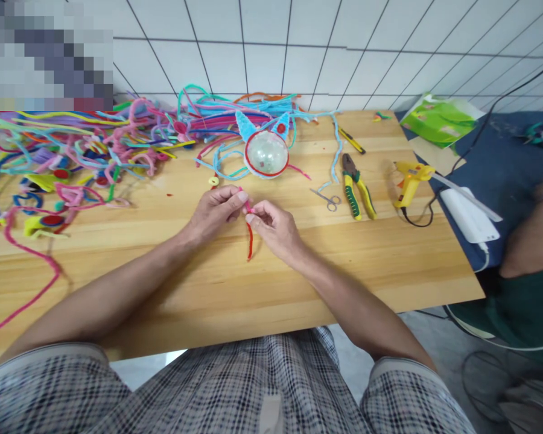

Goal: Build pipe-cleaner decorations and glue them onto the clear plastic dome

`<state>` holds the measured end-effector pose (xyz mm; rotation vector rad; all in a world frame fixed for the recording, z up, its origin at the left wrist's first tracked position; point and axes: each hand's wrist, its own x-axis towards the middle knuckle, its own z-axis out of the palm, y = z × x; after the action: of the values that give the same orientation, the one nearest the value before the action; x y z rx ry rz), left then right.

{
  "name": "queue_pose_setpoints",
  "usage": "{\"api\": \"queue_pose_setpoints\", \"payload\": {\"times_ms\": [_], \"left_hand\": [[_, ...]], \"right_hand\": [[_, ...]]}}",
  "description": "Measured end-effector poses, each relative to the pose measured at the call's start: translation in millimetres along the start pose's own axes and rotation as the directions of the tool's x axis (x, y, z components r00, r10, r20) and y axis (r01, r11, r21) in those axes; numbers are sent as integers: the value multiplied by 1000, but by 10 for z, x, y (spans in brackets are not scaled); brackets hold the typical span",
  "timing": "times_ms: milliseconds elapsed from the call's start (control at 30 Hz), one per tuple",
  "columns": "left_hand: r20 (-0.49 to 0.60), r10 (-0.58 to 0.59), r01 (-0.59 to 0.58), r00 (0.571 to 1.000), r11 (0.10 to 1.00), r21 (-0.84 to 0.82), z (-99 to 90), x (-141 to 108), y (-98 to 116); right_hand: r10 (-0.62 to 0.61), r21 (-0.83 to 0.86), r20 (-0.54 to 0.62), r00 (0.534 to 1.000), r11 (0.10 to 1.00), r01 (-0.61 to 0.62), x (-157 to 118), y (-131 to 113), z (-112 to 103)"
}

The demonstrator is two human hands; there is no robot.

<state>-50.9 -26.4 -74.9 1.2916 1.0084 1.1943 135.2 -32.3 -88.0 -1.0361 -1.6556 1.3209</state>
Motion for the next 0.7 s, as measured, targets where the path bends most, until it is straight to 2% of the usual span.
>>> {"api": "queue_pose_setpoints", "payload": {"times_ms": [67,133,200,267,333,400,533,600,633,700], "left_hand": [[20,-25,26,999,999,-19,-1,-6,6],[40,-60,61,997,998,-24,-9,-14,8],[104,-113,116,988,993,-14,-21,-21,9],[208,-165,170,964,985,-5,-32,-28,9],[286,-196,207,938,978,-10,-35,-33,7],[301,-202,221,932,975,-28,-31,-35,0],[241,-157,170,958,985,-34,-28,-32,-16],[183,-131,137,974,990,-24,-32,-34,-13],[155,-118,122,981,992,-15,-35,-38,-6],[113,-78,74,991,997,35,-39,-52,18]], "right_hand": [[-74,-137,-54,996,988,66,-19,-14,-33],[-211,-304,-84,974,936,176,-34,-20,-80],[-382,-471,-83,920,829,302,-34,-11,-127],[-502,-593,-54,863,712,377,-19,6,-164],[-522,-659,-15,853,647,384,0,11,-193],[-500,-688,3,866,627,365,9,-14,-221],[-529,-711,-91,844,628,317,-36,-152,-266],[-513,-666,-145,846,683,300,-78,-221,-258],[-467,-611,-163,869,739,283,-96,-245,-243],[-289,-413,-183,940,890,193,-107,-261,-198]]}}
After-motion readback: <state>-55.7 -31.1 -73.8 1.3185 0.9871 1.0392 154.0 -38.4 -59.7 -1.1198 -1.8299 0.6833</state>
